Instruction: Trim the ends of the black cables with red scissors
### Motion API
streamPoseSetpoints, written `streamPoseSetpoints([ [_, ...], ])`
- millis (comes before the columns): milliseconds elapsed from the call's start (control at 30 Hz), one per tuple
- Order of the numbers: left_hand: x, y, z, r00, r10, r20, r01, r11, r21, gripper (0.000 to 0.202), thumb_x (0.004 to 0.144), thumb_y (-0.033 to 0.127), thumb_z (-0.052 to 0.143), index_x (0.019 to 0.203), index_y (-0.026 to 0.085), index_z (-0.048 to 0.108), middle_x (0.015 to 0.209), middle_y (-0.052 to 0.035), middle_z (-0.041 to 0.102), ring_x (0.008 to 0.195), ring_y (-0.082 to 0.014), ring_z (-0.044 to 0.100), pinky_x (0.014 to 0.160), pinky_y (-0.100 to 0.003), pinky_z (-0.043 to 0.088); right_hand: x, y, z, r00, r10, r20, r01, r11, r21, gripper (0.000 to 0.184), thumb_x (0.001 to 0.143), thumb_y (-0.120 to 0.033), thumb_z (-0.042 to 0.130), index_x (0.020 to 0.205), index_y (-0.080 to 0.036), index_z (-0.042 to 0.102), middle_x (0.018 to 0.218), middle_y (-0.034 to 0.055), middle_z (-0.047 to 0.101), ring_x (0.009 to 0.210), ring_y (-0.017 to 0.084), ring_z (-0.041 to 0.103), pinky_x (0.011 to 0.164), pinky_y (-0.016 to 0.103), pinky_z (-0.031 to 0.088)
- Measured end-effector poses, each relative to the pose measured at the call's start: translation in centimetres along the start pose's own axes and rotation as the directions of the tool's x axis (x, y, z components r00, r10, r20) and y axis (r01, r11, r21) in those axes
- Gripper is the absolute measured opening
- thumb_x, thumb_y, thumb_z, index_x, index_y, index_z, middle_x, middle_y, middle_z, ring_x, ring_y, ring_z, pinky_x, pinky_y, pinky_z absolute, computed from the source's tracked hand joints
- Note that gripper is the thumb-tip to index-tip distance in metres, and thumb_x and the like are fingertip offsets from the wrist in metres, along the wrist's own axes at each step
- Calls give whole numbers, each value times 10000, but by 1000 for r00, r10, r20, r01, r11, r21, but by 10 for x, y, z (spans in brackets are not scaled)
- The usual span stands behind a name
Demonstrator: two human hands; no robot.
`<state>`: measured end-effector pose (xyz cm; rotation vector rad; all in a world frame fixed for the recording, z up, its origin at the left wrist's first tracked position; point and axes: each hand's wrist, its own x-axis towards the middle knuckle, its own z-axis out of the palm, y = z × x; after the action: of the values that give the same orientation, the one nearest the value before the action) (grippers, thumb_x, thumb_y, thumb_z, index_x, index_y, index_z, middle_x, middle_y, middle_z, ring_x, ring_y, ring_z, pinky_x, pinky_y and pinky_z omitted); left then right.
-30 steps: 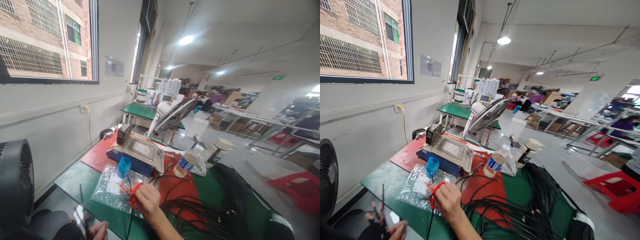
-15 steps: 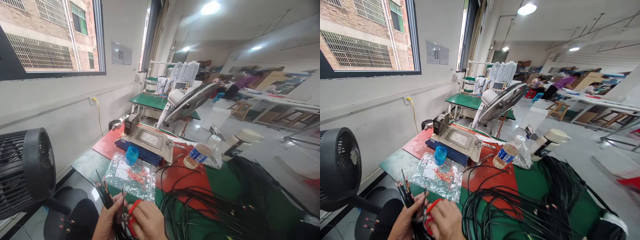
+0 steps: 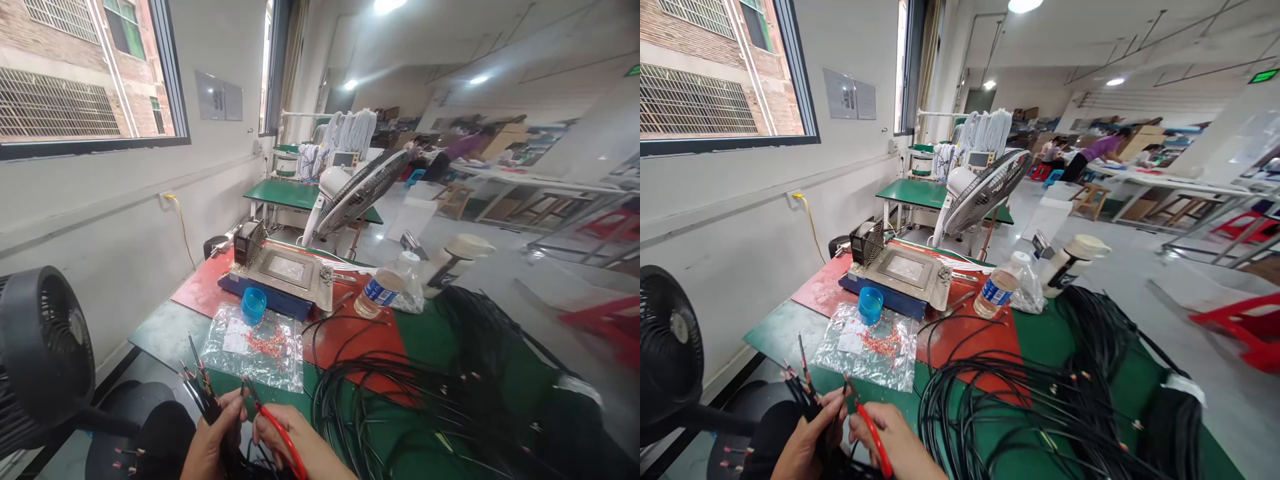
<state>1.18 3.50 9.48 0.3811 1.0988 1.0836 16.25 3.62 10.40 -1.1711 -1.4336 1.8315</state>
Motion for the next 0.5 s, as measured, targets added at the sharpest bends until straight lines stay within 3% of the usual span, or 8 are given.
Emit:
streamPoseSetpoints([
  [133, 0, 1, 0, 1000, 13, 23, -14, 998, 54, 231, 616, 369, 729, 707, 158, 710, 546, 40, 469, 470, -52, 273, 455, -213, 212, -1, -1, 1, 1000, -5, -14, 5, 999, 47, 579, 720, -720, 477, 697, -147, 560, 516, -59, 372, 405, 48, 350, 374, 174, 223],
  [300, -2, 2, 1, 996, 82, -34, -77, 989, 124, 376, 556, 385, 767, 864, 171, 742, 483, 59, 432, 480, -68, 247, 464, -237, 195, -5, -5, 4, 1000, -11, -25, 13, 996, 85, 604, 713, -743, 458, 691, -146, 551, 481, -65, 372, 383, 43, 325, 374, 179, 204],
  [500, 0, 0, -2, 995, 86, -40, -80, 987, 140, 376, 560, 386, 767, 871, 176, 745, 490, 63, 446, 478, -65, 239, 476, -234, 243, -6, 1, 3, 1000, -15, 9, 14, 998, 58, 620, 698, -770, 433, 683, -160, 541, 429, -73, 355, 368, 56, 324, 363, 180, 204],
])
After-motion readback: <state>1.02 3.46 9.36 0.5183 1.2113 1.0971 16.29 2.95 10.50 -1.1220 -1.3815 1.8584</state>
